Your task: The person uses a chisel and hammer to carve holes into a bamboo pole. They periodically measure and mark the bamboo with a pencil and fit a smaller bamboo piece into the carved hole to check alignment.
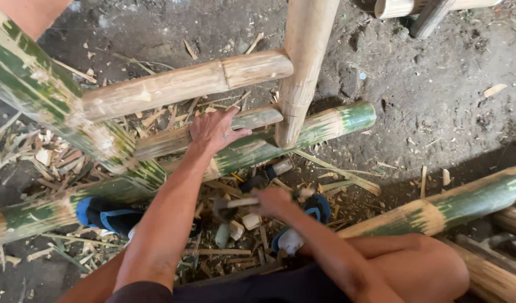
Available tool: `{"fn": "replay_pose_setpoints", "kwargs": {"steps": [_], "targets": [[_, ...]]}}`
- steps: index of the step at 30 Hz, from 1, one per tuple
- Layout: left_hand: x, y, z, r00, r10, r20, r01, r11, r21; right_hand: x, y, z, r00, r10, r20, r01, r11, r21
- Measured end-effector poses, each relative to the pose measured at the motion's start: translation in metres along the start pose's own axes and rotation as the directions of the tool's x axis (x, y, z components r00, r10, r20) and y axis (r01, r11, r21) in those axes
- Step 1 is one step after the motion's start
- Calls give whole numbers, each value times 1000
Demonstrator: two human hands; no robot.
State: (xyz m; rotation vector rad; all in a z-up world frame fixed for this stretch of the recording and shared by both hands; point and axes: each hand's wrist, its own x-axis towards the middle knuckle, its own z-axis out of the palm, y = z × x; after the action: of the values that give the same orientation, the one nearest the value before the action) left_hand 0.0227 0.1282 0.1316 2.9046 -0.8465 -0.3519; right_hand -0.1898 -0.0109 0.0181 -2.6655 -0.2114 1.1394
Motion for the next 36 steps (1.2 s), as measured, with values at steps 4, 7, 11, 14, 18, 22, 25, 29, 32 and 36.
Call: {"fn": "replay_pose_setpoints", "kwargs": {"steps": [4,7,11,14,18,22,25,29,32,36], "targets": [[-14,8,-7,993,78,-89,-71,994,87,-85,79,-88,990,136,27,-128,970,-205],[-29,19,-5,997,24,-66,-19,996,88,-132,134,-111,892,452,21,-448,888,-104],[-38,27,-11,999,-6,-36,10,994,105,-143,162,-105,759,629,-169,-618,777,115],[-36,27,-13,998,-7,-61,11,997,74,-136,164,-88,773,619,-136,-581,778,240],[-33,22,-9,985,56,-165,-45,997,70,-124,160,-65,823,549,-148,-543,836,78],[-33,25,-6,998,-21,53,16,994,109,-121,161,-69,799,581,-155,-539,807,243],[-30,25,-3,997,57,-54,-48,984,170,-133,160,-76,823,548,-150,-507,828,240],[-25,18,6,996,92,-14,-89,986,137,-150,138,-62,871,475,-129,-454,876,164],[-20,13,7,991,132,14,-133,981,139,-134,109,-51,913,252,-320,-210,965,159],[-27,14,9,983,156,-94,-146,984,106,-110,87,-49,892,244,-380,-196,967,162]]}}
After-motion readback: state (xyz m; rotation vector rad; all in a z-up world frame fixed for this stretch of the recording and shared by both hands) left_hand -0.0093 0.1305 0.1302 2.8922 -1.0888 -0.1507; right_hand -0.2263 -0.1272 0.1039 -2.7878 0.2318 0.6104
